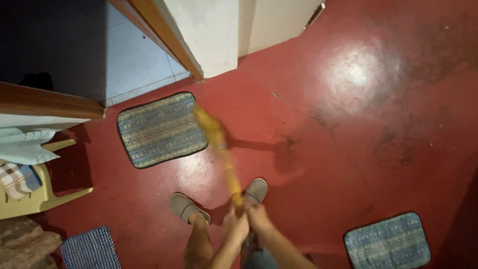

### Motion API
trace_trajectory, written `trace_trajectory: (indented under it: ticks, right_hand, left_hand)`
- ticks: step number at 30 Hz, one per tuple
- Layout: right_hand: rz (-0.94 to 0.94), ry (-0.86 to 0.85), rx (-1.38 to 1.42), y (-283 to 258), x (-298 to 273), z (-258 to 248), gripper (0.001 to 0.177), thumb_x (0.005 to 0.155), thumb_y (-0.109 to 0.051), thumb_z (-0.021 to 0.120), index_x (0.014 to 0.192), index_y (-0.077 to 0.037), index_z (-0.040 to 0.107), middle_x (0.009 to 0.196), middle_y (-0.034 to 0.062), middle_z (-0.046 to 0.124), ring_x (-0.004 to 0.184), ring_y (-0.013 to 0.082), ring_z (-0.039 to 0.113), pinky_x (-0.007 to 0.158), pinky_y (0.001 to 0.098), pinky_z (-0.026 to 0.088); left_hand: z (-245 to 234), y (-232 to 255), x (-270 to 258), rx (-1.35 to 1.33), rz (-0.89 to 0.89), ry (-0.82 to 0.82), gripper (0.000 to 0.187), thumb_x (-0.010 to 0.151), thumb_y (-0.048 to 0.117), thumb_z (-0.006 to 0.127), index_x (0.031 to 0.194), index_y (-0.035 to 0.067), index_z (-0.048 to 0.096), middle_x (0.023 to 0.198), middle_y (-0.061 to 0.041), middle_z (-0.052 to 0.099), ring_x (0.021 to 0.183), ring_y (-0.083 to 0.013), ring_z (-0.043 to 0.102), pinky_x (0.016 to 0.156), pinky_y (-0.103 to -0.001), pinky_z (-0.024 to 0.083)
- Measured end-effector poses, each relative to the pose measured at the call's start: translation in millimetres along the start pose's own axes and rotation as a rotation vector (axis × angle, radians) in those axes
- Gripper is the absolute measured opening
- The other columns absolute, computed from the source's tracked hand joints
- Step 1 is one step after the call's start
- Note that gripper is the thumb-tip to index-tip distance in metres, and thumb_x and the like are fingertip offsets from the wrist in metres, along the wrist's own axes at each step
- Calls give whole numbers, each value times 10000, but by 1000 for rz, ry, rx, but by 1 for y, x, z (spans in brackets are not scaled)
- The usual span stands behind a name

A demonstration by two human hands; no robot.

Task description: The person sweeps a red floor using a handheld broom, moving around furniture and across floor mats.

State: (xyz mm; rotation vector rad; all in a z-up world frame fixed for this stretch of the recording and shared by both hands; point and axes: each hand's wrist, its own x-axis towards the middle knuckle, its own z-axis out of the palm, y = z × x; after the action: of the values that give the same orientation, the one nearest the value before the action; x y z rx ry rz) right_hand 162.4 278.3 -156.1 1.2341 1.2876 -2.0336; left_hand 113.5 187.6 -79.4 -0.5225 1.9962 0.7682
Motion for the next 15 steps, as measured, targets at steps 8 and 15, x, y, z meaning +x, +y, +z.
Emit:
trace_trajectory:
  ticks: [8, 15]
  right_hand:
    - [-110, 338, 95, -100, -47, -45, 459, 970, -161, 518, 1382, -17, 660, 832, 128, 661, 670, 204, 555, 601, 356, 461]
    - [-41, 146, 295, -96, -70, -18, 523, 933, -95, 525, 1450, -22, 522, 1168, 92, 743, 964, 180, 714, 851, 304, 584]
  left_hand:
    - [-1, 118, -23, 103, 250, -277, 472, 949, 412, 549, 1310, 131, 663, 1170, -231, 747, 1102, -389, 720, 899, -462, 549]
    - [4, 83, -56, -270, 434, -44, 573, 906, 356, 577, 1437, 151, 509, 1246, -230, 681, 1116, -382, 690, 890, -450, 567]
